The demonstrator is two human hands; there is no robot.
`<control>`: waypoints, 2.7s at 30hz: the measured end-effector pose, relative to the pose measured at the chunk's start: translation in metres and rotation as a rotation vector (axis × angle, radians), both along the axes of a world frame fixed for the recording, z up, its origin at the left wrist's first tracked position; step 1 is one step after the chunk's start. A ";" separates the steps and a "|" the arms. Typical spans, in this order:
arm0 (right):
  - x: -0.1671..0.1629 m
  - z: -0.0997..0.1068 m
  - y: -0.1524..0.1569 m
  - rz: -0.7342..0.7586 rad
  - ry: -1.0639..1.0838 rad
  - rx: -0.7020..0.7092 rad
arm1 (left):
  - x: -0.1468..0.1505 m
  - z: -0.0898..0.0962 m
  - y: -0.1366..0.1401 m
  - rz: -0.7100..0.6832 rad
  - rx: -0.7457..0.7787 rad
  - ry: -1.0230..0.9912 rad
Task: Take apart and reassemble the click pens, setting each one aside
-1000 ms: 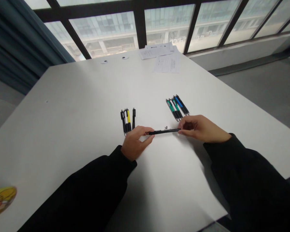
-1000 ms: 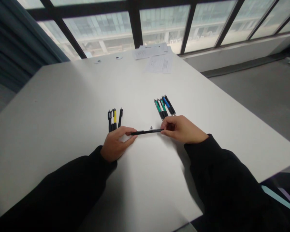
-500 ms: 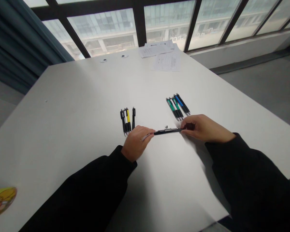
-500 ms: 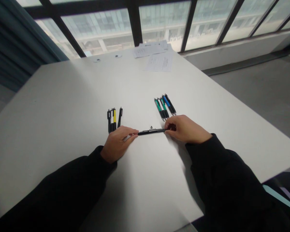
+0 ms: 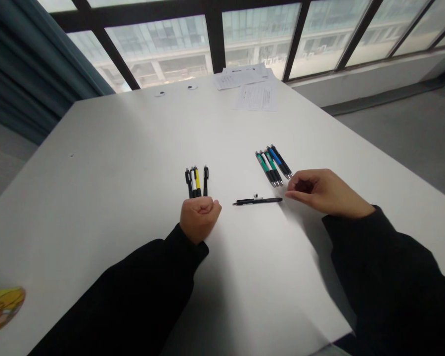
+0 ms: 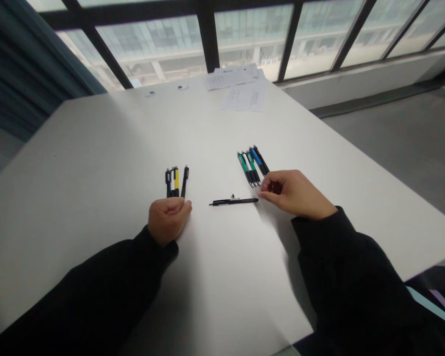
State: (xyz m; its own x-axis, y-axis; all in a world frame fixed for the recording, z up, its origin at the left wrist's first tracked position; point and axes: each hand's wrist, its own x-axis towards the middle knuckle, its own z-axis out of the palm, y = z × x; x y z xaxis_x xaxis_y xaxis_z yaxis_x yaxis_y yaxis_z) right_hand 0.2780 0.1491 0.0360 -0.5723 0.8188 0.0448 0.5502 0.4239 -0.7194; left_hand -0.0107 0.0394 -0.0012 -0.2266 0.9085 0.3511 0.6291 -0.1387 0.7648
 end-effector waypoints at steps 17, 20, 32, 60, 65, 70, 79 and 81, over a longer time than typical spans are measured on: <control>-0.001 -0.005 0.006 0.104 -0.129 -0.062 | 0.000 -0.001 0.002 -0.054 0.028 -0.009; 0.000 0.002 0.005 0.169 0.037 -0.137 | -0.002 -0.001 0.006 -0.001 -0.021 -0.157; -0.017 0.002 -0.010 0.373 0.318 -0.370 | 0.036 0.003 -0.007 -0.674 -0.896 -1.066; -0.028 -0.016 -0.008 0.274 -0.045 0.184 | 0.037 0.006 -0.005 -0.624 -0.842 -0.901; -0.028 -0.013 -0.015 0.105 0.424 -0.254 | 0.036 0.003 -0.005 -0.629 -0.843 -0.905; -0.026 -0.008 -0.018 0.061 0.770 -0.512 | 0.035 0.001 -0.004 -0.640 -0.856 -0.918; -0.025 -0.010 -0.014 -0.117 0.874 -0.535 | 0.035 0.000 -0.005 -0.665 -0.868 -0.905; -0.024 -0.010 -0.012 -0.129 0.881 -0.512 | 0.035 0.001 -0.005 -0.668 -0.867 -0.911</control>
State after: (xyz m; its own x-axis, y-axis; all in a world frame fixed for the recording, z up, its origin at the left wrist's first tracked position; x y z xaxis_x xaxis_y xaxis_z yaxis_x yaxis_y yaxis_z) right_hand 0.2541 0.1368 0.0262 -0.4116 0.9107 0.0343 -0.2409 -0.0724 -0.9679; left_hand 0.0240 0.0340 0.0001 0.4818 0.7818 -0.3958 -0.1173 0.5051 0.8550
